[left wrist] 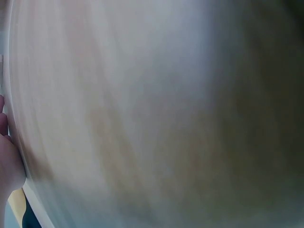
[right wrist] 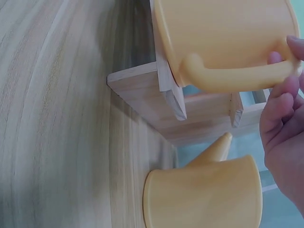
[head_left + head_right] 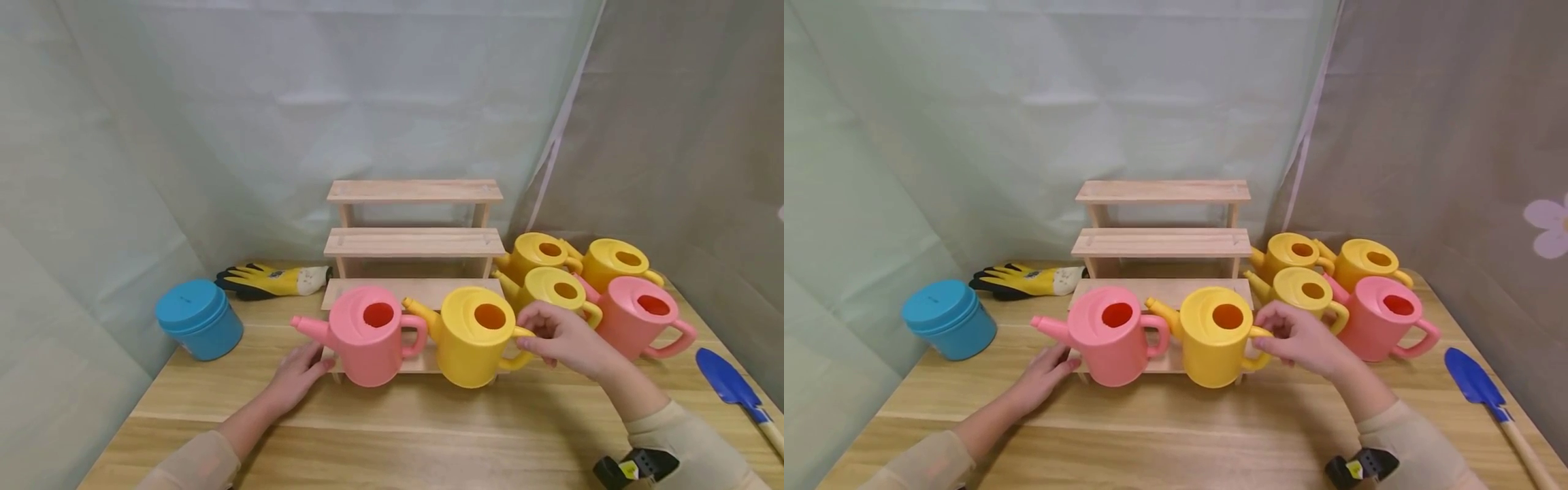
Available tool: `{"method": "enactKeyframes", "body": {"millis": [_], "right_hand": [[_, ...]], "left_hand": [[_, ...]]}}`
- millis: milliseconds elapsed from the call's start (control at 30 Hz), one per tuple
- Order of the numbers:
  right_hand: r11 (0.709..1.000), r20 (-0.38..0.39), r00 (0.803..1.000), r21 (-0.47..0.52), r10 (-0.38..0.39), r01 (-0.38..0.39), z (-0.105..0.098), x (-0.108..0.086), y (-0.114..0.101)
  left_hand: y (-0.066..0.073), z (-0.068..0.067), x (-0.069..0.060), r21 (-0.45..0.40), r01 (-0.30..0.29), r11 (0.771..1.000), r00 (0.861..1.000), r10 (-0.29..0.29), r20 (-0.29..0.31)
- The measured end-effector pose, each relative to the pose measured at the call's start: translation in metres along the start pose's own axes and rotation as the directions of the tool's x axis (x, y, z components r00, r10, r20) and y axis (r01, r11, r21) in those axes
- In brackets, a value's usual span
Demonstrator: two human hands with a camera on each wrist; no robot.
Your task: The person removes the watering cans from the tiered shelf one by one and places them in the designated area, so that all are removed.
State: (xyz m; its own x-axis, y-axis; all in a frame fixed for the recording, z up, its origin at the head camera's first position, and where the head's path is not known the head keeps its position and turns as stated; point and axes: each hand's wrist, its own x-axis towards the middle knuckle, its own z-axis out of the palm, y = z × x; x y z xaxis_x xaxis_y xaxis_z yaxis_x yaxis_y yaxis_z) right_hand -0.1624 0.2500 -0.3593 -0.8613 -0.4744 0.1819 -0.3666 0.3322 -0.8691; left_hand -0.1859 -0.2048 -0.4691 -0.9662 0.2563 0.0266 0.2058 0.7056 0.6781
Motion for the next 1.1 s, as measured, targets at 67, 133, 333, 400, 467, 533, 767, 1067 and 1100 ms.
{"method": "enactKeyframes", "body": {"millis": [67,133,333,400,467,533,767,1067,1100], "right_hand": [[1.0,-0.021,1.0,-0.031,-0.005,0.004,0.0,0.0,0.0],[0.998,-0.034,0.999,-0.055,-0.016,0.014,0.001,0.0,0.001],[0.991,-0.045,0.999,-0.13,-0.029,0.023,0.0,0.001,-0.001],[0.986,-0.059,0.998,-0.169,-0.011,0.001,-0.002,0.0,-0.003],[0.977,-0.08,0.997,-0.211,0.013,-0.03,-0.005,-0.002,-0.004],[0.969,-0.095,0.995,-0.242,0.036,-0.058,-0.008,-0.004,-0.005],[0.96,-0.123,0.991,-0.271,0.044,-0.076,-0.02,-0.014,-0.007],[0.957,-0.205,0.977,-0.268,0.052,-0.107,-0.037,-0.029,-0.006],[0.957,-0.208,0.977,-0.274,0.043,-0.1,-0.04,-0.031,-0.005]], "left_hand": [[0.0,0.0,0.0,0.003,0.0,1.0,1.0,0.0,-0.004],[0.0,0.0,0.001,0.009,-0.003,1.0,1.0,0.003,-0.006],[0.001,-0.001,0.002,0.015,-0.01,1.0,1.0,0.01,-0.005],[0.001,0.0,0.002,0.012,-0.01,1.0,1.0,0.01,-0.003],[0.001,0.0,0.002,0.011,-0.012,1.0,1.0,0.012,-0.001],[0.0,0.0,0.002,0.013,-0.015,1.0,1.0,0.015,0.001],[0.001,-0.001,0.001,0.008,-0.013,1.0,1.0,0.013,-0.002],[0.0,0.0,0.0,0.006,-0.014,1.0,1.0,0.014,-0.006],[0.0,0.0,0.0,0.006,-0.014,1.0,1.0,0.014,-0.006]]}}
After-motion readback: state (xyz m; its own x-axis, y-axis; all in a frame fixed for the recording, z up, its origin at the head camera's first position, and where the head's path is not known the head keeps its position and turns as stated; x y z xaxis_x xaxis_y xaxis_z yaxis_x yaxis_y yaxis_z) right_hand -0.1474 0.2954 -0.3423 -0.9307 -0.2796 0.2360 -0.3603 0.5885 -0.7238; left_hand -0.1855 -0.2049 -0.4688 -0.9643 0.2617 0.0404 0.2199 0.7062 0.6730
